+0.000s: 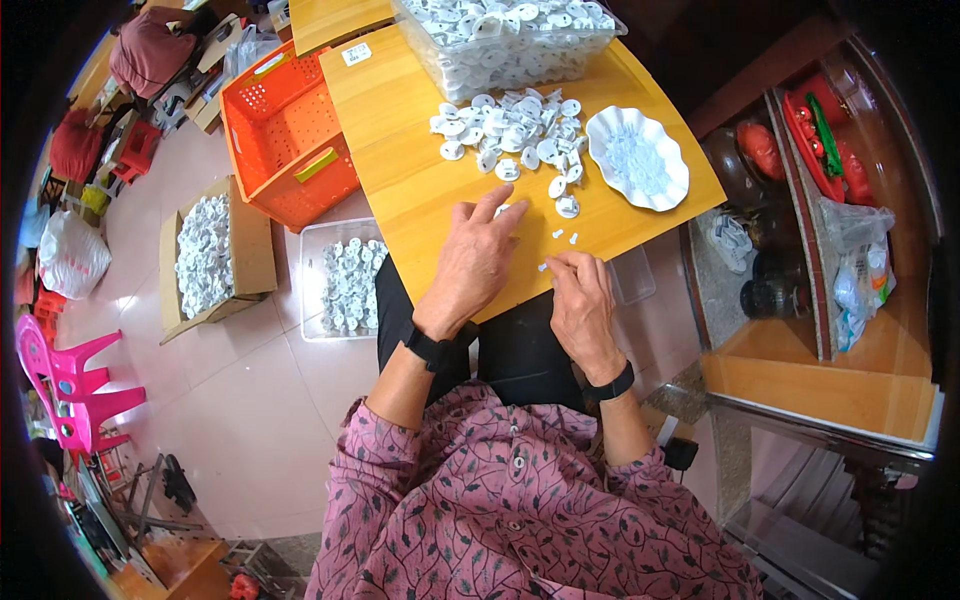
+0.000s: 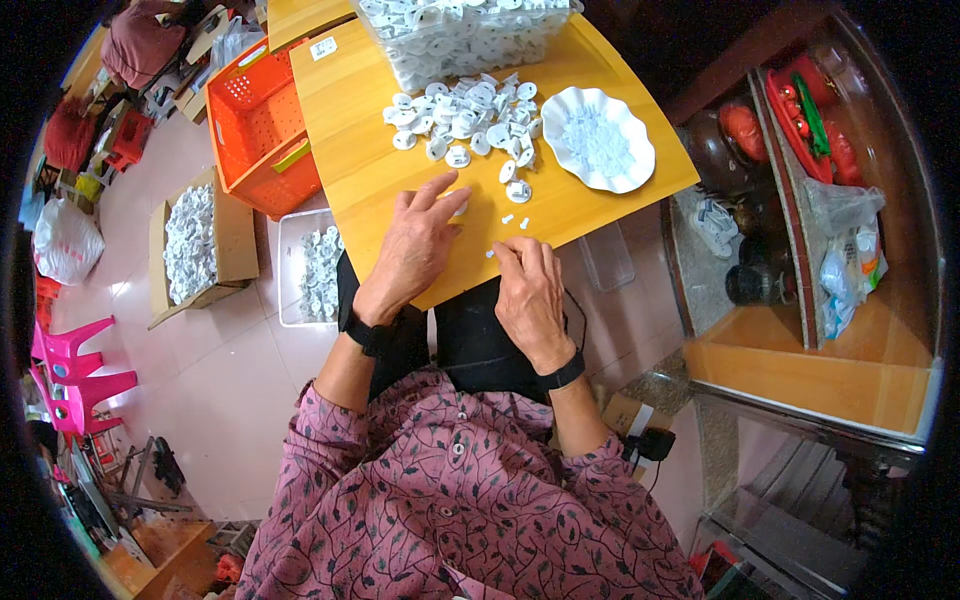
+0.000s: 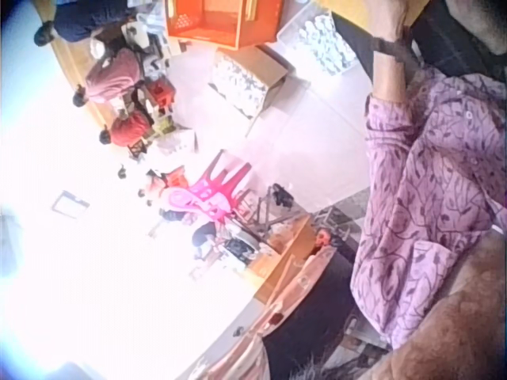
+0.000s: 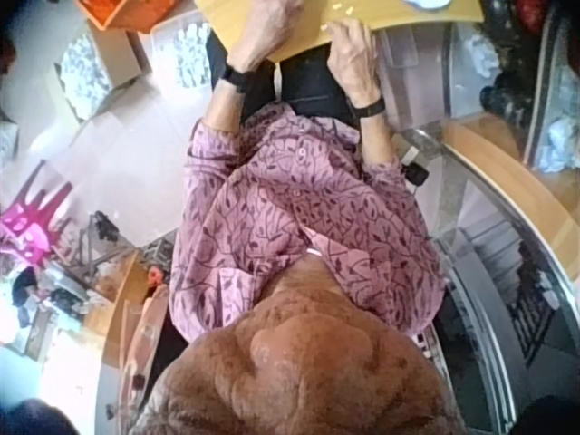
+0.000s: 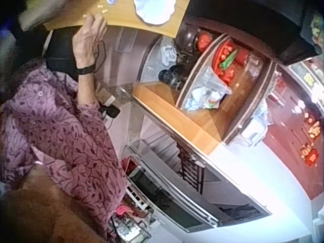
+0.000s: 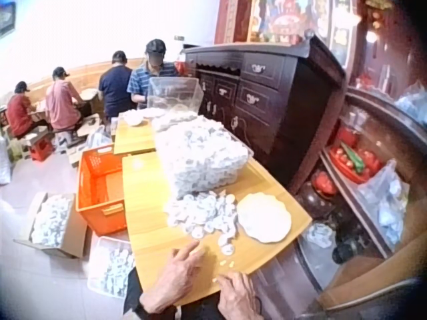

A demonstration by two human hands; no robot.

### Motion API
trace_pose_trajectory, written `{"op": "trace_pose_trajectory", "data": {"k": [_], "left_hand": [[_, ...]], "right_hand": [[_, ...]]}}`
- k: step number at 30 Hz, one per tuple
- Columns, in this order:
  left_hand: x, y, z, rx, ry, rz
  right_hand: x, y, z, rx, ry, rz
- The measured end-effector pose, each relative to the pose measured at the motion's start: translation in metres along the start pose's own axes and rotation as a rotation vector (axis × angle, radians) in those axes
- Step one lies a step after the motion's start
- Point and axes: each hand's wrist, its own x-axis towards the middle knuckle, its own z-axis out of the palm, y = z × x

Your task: Assembling and sorting small white plastic components at a workstation.

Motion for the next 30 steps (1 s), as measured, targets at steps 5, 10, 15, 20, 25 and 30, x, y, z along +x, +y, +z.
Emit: {"op": "trace_pose_trajectory", "data": {"k": [5, 10, 15, 20, 25, 30], "left_hand": [[-0.004, -0.010, 0.005, 0.031, 0.004, 0.016], [-0.011, -0.010, 0.002, 0.040, 0.029, -0.030], [-0.020, -0.008, 0.001, 0.042, 0.067, -0.075], [-0.028, -0.008, 0.002, 0.067, 0.101, -0.073], [-0.036, -0.010, 0.002, 0.007, 0.159, -0.060], [-0.047, -0.013, -0.006, -0.097, 0.138, -0.157]], "right_hand": [[-0.005, -0.001, -0.014, 0.021, -0.104, -0.045], [-0.011, 0.011, -0.006, 0.134, -0.025, -0.060], [-0.010, 0.016, 0.000, 0.148, 0.031, -0.087], [-0.002, 0.008, -0.002, 0.059, 0.009, -0.067], [0.009, 0.001, 0.004, -0.039, 0.003, -0.071], [0.008, -0.002, 0.012, 0.269, 0.086, 0.053]]}}
